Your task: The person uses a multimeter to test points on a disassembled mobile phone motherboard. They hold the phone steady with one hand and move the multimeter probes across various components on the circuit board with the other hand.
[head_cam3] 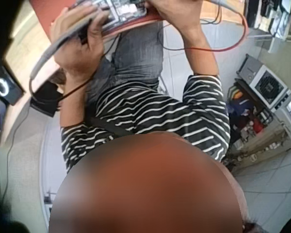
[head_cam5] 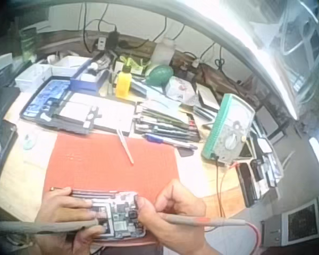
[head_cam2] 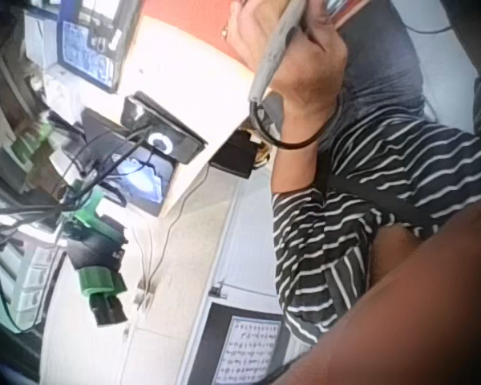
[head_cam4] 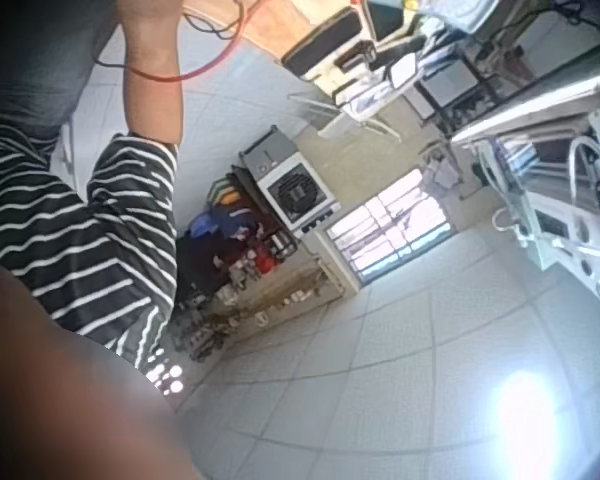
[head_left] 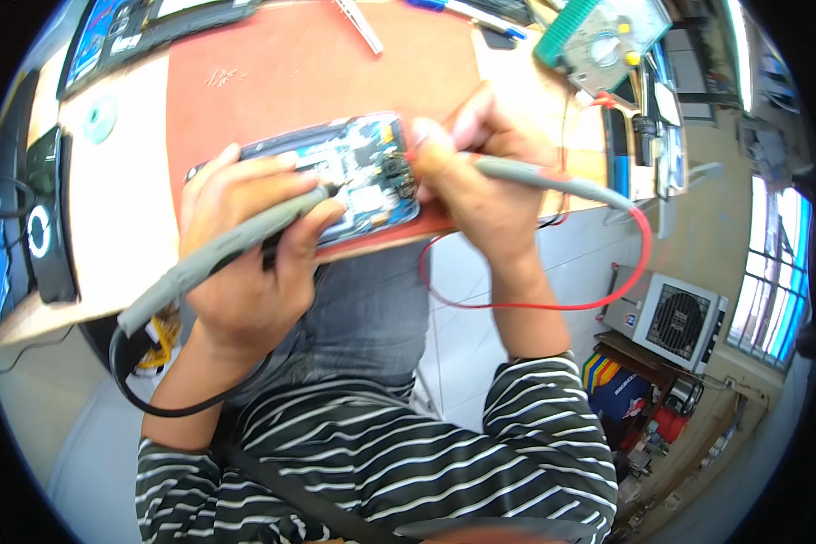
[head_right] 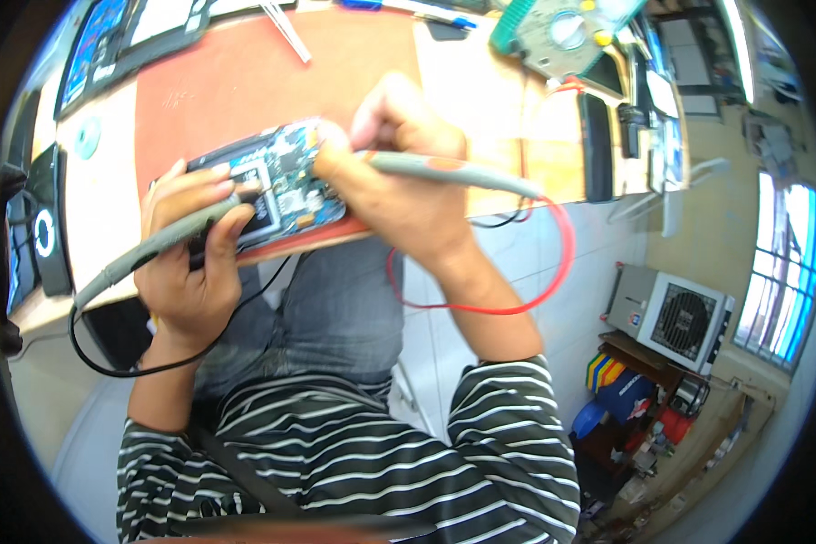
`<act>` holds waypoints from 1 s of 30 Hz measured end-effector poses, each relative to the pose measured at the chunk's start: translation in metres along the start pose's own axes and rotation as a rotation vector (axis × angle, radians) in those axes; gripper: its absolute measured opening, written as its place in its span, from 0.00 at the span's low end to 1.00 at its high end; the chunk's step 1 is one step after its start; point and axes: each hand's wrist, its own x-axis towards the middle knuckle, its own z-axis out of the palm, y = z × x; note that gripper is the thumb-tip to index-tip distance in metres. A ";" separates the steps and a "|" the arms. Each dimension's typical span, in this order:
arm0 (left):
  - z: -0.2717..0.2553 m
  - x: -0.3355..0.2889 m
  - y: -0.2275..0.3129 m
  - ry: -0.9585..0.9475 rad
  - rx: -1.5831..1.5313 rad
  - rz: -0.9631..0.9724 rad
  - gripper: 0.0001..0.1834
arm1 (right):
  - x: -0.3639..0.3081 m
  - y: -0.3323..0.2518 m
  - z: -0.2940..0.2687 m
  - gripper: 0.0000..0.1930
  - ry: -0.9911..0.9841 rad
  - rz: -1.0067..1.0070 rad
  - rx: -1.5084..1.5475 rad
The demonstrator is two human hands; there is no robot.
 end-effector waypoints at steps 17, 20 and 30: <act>0.000 -0.001 0.001 0.005 0.009 -0.008 0.10 | 0.003 -0.005 0.000 0.15 0.010 0.007 0.051; 0.000 -0.002 -0.001 -0.006 0.027 0.004 0.11 | 0.002 -0.007 -0.003 0.13 -0.069 0.006 0.027; 0.003 -0.003 -0.004 0.019 0.043 0.019 0.12 | 0.003 -0.006 0.000 0.15 -0.025 -0.025 0.068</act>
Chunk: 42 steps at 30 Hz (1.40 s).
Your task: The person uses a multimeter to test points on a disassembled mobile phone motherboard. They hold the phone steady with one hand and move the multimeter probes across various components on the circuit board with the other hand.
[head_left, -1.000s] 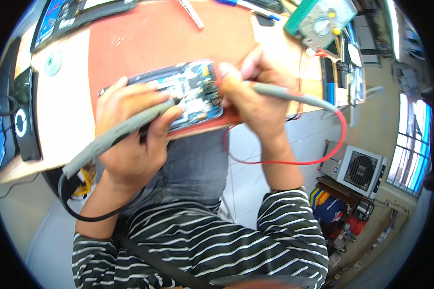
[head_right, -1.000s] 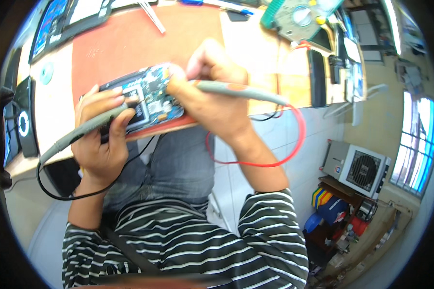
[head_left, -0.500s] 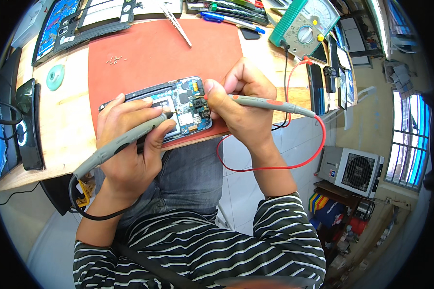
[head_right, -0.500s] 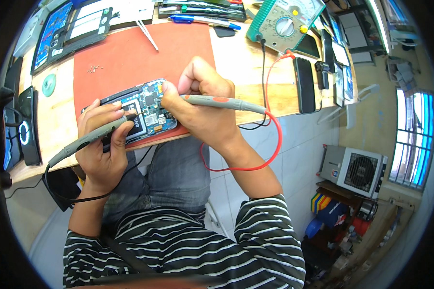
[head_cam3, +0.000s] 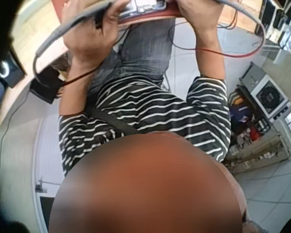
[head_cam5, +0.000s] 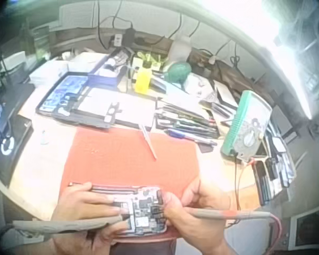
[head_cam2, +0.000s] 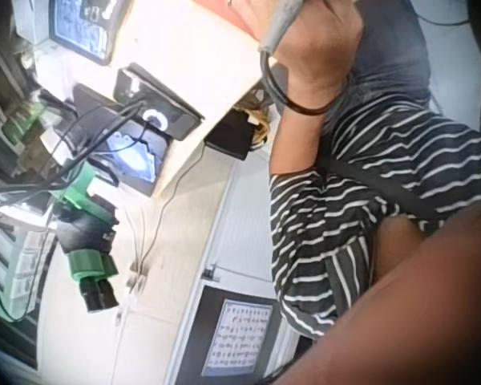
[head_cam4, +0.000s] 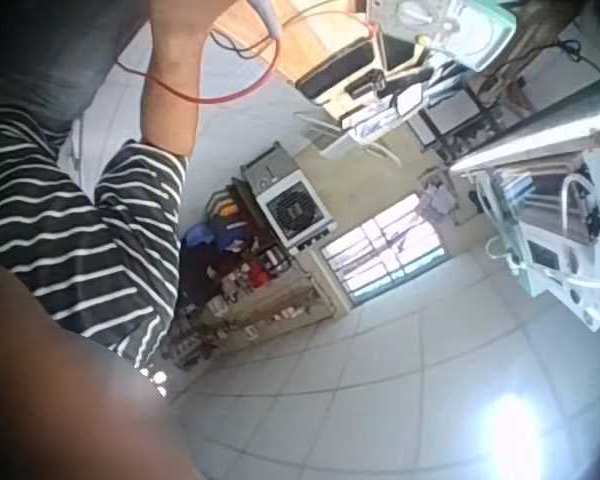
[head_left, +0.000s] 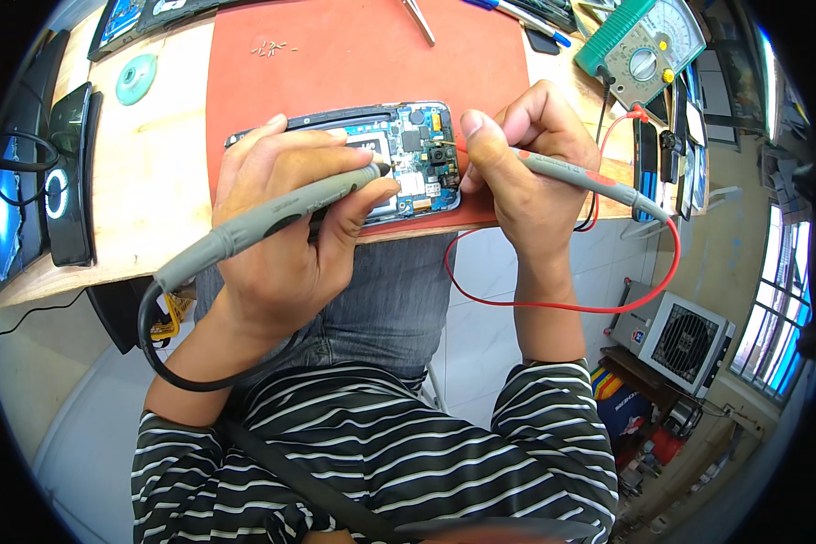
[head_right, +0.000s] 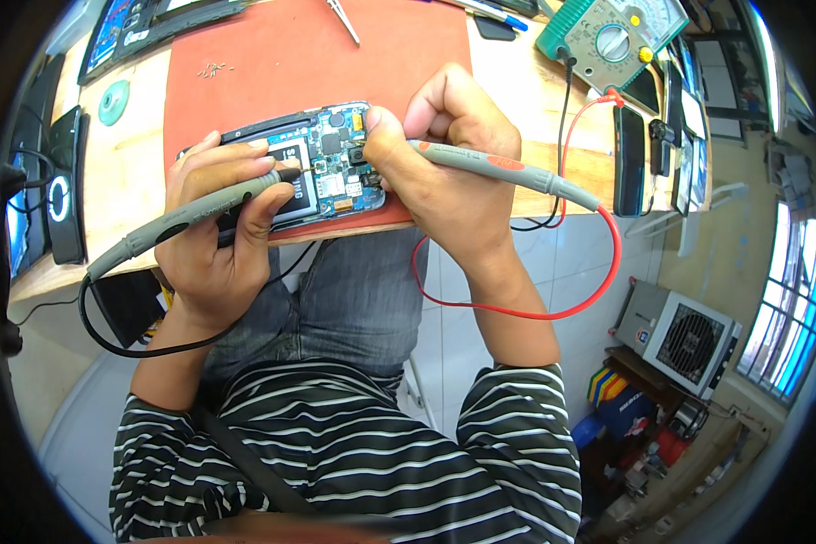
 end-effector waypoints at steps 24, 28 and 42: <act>0.004 -0.001 -0.004 0.042 0.009 0.043 0.12 | -0.001 0.000 0.001 0.13 -0.065 -0.017 0.071; 0.003 -0.001 -0.004 0.035 0.015 0.052 0.12 | 0.000 0.002 0.000 0.13 -0.067 -0.042 0.037; 0.003 -0.002 -0.005 0.029 0.001 0.057 0.12 | 0.000 0.001 0.000 0.13 -0.058 -0.032 0.061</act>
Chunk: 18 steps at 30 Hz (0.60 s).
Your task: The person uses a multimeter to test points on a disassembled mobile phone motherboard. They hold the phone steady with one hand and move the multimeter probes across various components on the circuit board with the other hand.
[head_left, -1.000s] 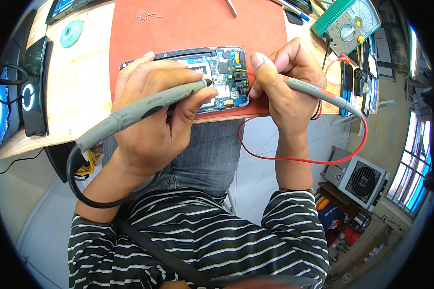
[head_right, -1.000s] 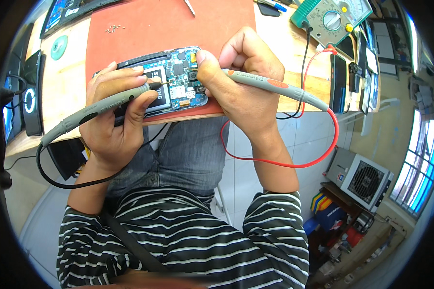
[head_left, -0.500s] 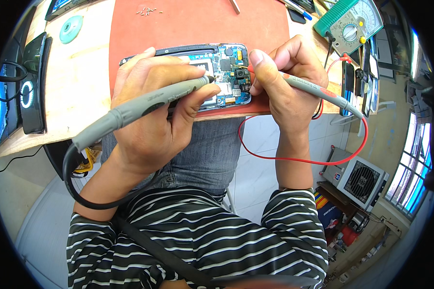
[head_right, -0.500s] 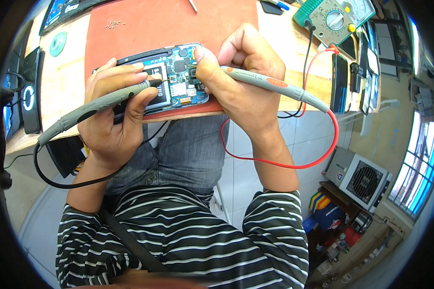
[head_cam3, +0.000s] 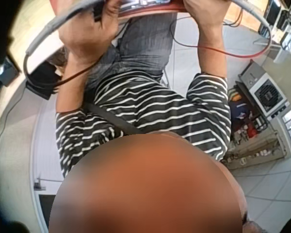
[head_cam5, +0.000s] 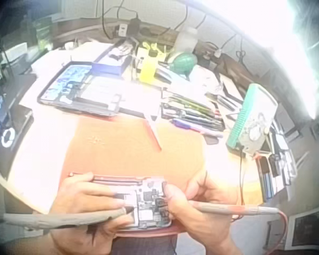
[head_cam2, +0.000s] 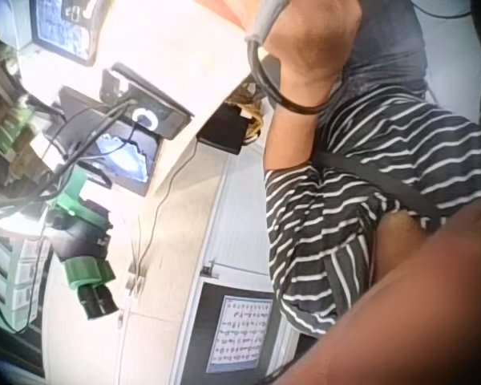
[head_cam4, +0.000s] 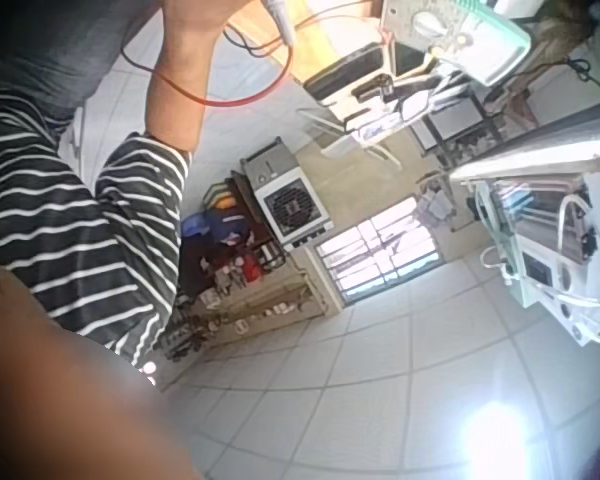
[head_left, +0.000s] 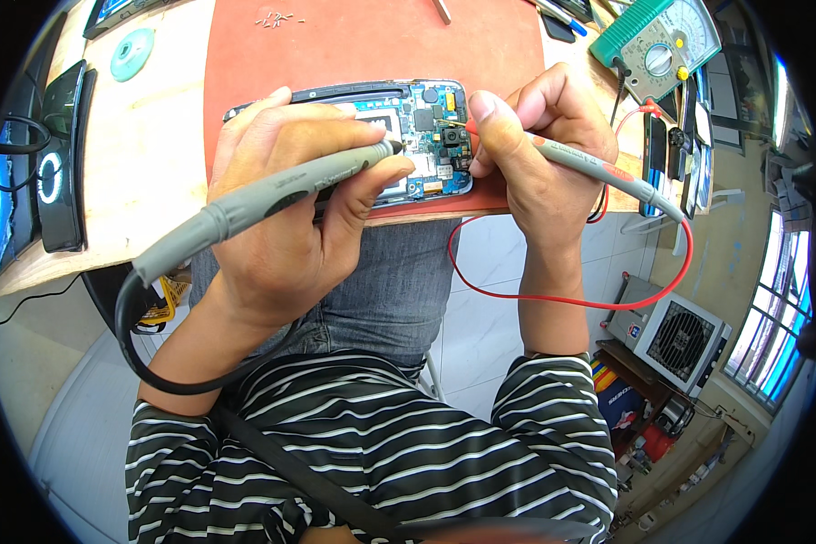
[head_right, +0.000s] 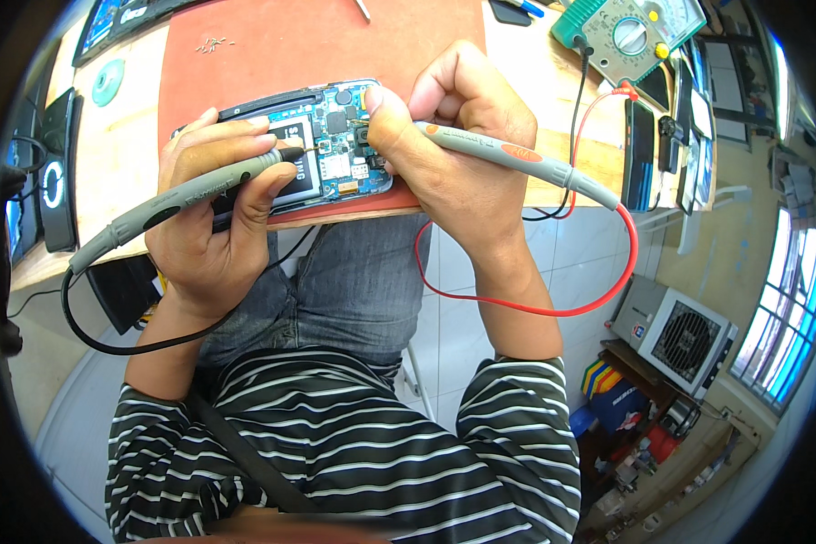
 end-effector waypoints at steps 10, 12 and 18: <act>0.000 0.001 0.000 0.006 0.008 0.003 0.12 | 0.000 0.000 -0.001 0.13 -0.007 0.007 -0.027; 0.000 0.001 0.000 0.005 0.016 0.005 0.12 | 0.000 0.000 -0.001 0.13 -0.004 -0.002 -0.035; 0.000 0.000 0.001 0.001 0.004 -0.005 0.12 | 0.000 0.000 0.000 0.13 0.003 0.002 -0.030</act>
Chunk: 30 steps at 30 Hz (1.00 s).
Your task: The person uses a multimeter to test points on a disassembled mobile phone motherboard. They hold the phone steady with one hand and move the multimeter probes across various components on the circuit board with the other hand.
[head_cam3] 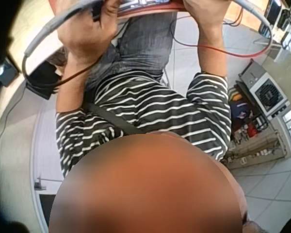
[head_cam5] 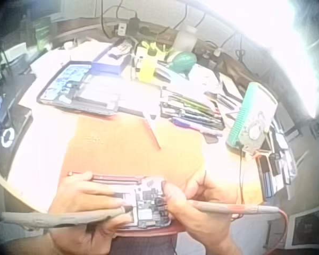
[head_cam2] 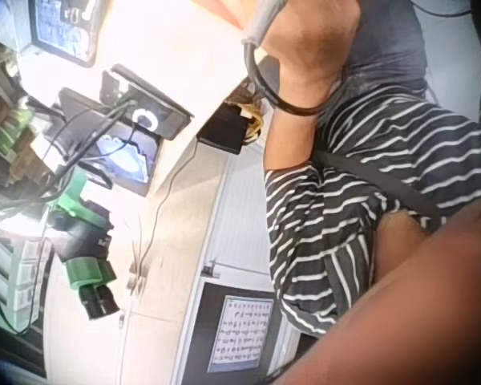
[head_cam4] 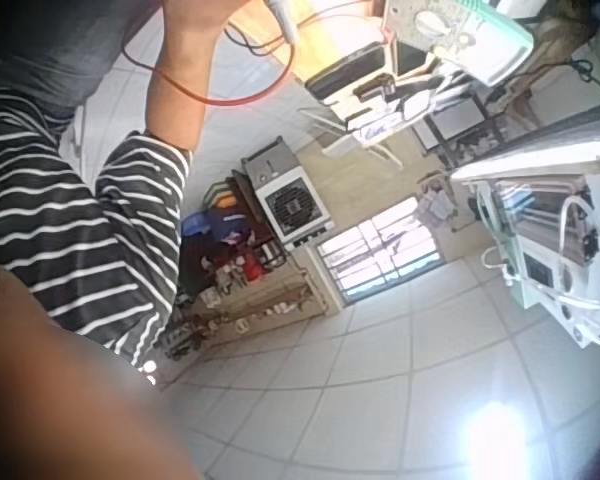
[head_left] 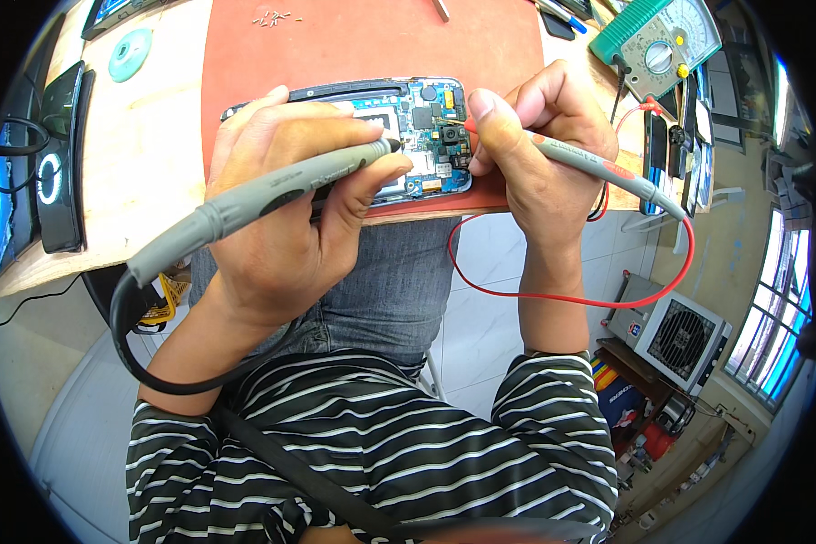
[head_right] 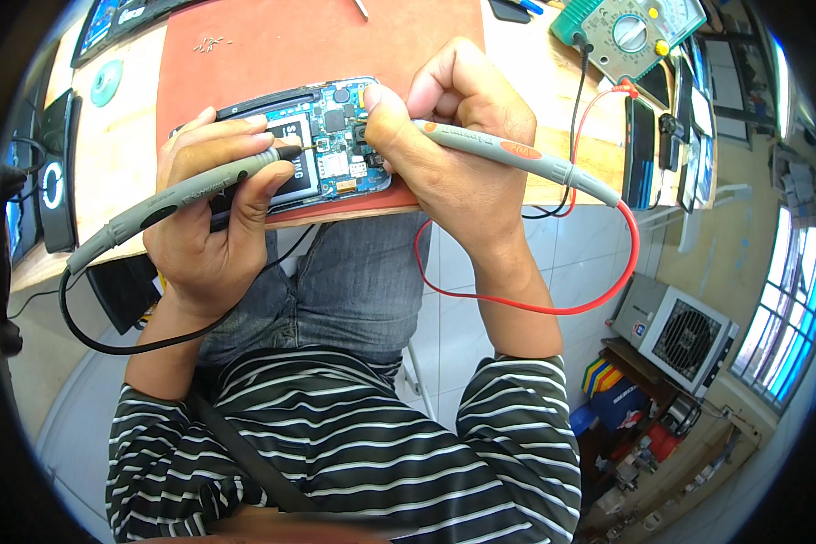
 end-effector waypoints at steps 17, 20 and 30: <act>-0.007 0.000 0.002 -0.094 -0.023 -0.010 0.11 | 0.001 0.001 0.000 0.13 -0.007 -0.016 0.009; -0.003 0.001 0.001 -0.037 -0.010 -0.002 0.12 | 0.000 0.001 0.000 0.13 -0.003 -0.010 0.024; 0.000 0.000 0.000 0.006 0.001 0.002 0.13 | 0.000 0.001 0.000 0.13 0.000 -0.015 0.001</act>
